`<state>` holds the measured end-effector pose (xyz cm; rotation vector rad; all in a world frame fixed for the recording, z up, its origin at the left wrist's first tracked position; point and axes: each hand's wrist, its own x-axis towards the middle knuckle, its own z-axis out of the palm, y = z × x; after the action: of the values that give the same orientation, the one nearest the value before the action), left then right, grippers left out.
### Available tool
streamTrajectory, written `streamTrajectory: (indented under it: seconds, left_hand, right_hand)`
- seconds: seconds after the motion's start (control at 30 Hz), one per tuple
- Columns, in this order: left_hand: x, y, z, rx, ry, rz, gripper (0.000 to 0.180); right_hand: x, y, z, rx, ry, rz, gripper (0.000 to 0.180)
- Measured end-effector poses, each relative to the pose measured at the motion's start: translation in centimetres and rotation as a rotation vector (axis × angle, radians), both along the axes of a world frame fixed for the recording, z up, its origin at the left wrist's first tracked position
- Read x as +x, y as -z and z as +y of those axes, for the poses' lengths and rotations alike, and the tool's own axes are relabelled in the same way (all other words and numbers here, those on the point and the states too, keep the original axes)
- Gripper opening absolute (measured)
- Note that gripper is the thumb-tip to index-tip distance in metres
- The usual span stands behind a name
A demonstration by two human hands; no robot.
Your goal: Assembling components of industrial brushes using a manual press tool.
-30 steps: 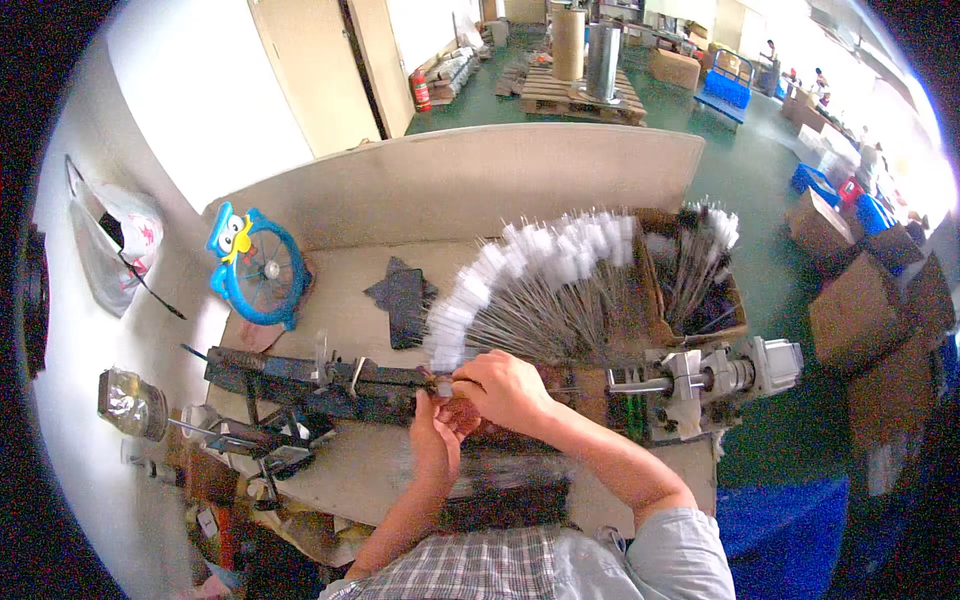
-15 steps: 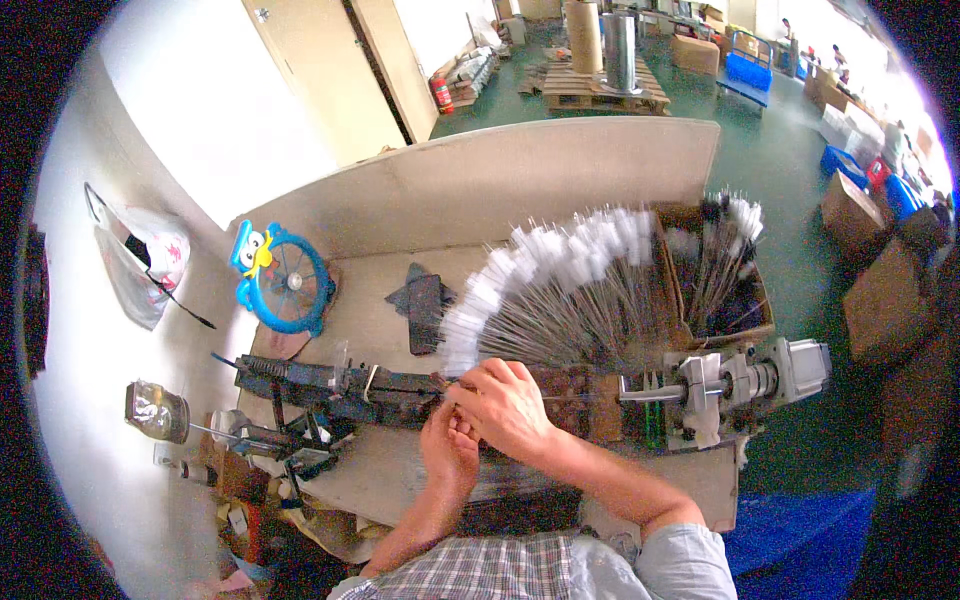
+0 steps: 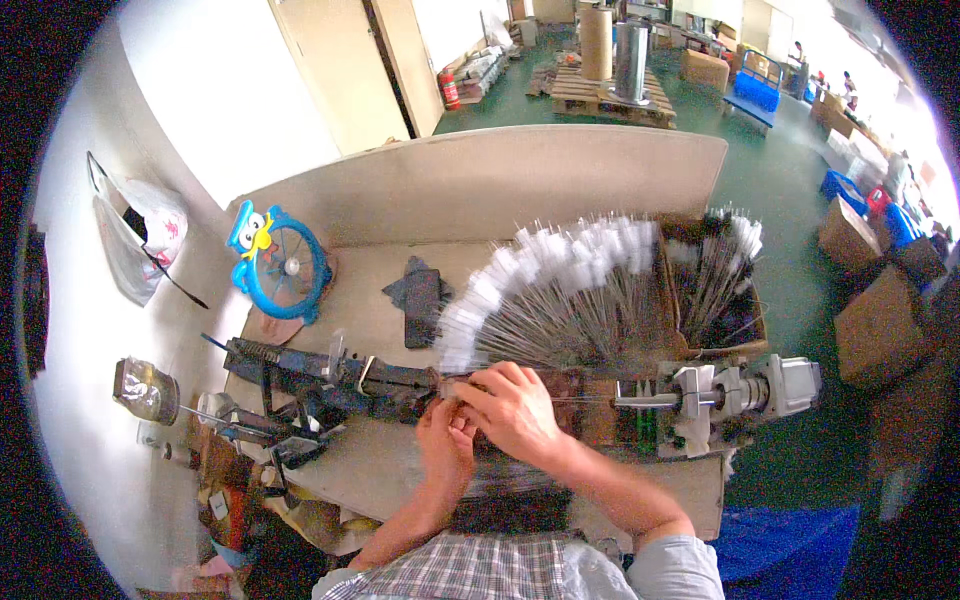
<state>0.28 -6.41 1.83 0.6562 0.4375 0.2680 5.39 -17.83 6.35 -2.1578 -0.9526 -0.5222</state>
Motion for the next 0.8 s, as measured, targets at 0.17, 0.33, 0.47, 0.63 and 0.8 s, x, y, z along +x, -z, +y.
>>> streamTrajectory:
  seconds: [0.17, 0.33, 0.47, 0.63, 0.8]
  left_hand:
    - [0.2, -1.0, -0.4, -0.066, -0.007, 0.070, 0.003]
    - [-0.2, 0.9, 0.4, -0.097, 0.012, -0.007, 0.002]
    - [-0.1, 0.8, 0.5, -0.109, 0.039, -0.067, 0.001]
    - [0.1, -0.1, -0.4, -0.008, -0.012, 0.024, 0.001]
    - [0.0, 0.3, -0.1, 0.019, 0.018, 0.015, 0.004]
  right_hand:
    - [0.2, 0.5, 0.2, -0.022, -0.003, 0.009, 0.025]
    - [-0.5, 0.2, 0.8, -0.011, 0.028, 0.022, 0.025]
    - [-1.1, 0.0, 0.5, 0.031, 0.104, 0.009, 0.025]
    - [-1.1, 0.5, -0.3, -0.004, 0.125, -0.030, 0.025]
    - [-1.0, 0.4, -0.2, 0.008, 0.108, -0.026, 0.024]
